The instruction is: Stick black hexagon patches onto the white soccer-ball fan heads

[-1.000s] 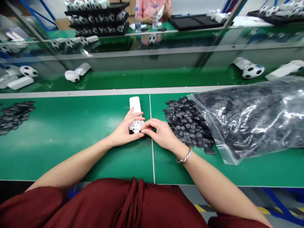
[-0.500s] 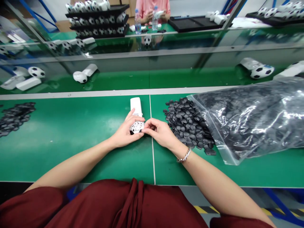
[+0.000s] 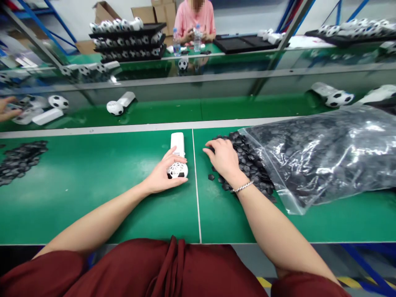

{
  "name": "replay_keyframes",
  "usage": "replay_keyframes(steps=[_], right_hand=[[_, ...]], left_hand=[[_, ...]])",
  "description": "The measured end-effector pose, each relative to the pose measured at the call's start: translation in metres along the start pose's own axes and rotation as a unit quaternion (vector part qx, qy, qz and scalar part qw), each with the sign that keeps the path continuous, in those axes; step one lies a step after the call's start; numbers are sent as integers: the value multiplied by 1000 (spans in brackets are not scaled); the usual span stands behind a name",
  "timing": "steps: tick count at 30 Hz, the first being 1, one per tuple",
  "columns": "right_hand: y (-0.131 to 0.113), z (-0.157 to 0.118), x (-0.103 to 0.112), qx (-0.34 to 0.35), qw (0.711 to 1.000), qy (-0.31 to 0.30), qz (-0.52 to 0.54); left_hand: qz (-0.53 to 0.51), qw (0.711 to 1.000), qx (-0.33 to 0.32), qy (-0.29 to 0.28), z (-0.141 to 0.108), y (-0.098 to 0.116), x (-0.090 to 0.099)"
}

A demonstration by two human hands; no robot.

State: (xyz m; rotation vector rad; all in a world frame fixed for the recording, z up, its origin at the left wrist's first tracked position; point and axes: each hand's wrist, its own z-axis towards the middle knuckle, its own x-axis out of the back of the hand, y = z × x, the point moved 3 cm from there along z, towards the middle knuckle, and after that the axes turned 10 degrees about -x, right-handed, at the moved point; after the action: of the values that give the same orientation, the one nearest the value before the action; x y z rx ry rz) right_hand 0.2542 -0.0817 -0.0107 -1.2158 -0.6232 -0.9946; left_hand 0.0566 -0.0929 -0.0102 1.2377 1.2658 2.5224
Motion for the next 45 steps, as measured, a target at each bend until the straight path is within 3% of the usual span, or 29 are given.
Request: replay_keyframes(steps=[3, 7, 12, 16, 20, 23, 27, 31, 35, 40, 45], right_hand=[[14, 7, -2, 19, 993, 2, -117], [14, 5, -6, 61, 984, -4, -166], [12, 3, -7, 42, 976, -7, -214], [15, 4, -5, 31, 975, -10, -218], [15, 3, 1, 31, 988, 5, -151], [6, -3, 8, 5, 1000, 5, 25], [-16, -17, 9, 8, 977, -55, 204], [-34, -29, 3, 78, 961, -129, 233], [-40, -35, -1, 161, 951, -163, 209], [-43, -38, -4, 207, 949, -137, 195], [-48, -41, -3, 228, 946, -106, 202]], left_hand=[[-12, 1000, -15, -11, 1, -3, 3], [-33, 996, -61, -54, 0, -2, 9], [21, 999, 44, 3, -4, -3, 15], [17, 998, 49, -29, -4, -1, 16], [-17, 997, 23, -67, -3, -2, 21], [-38, 998, 26, -52, -3, -3, 21], [-33, 998, 36, -31, -2, -5, 18], [-45, 998, 11, -44, -2, -5, 17], [-48, 997, 20, -58, -2, -7, 18], [-47, 997, 23, -49, -2, -4, 17], [-39, 999, 26, 11, -1, -2, 12]])
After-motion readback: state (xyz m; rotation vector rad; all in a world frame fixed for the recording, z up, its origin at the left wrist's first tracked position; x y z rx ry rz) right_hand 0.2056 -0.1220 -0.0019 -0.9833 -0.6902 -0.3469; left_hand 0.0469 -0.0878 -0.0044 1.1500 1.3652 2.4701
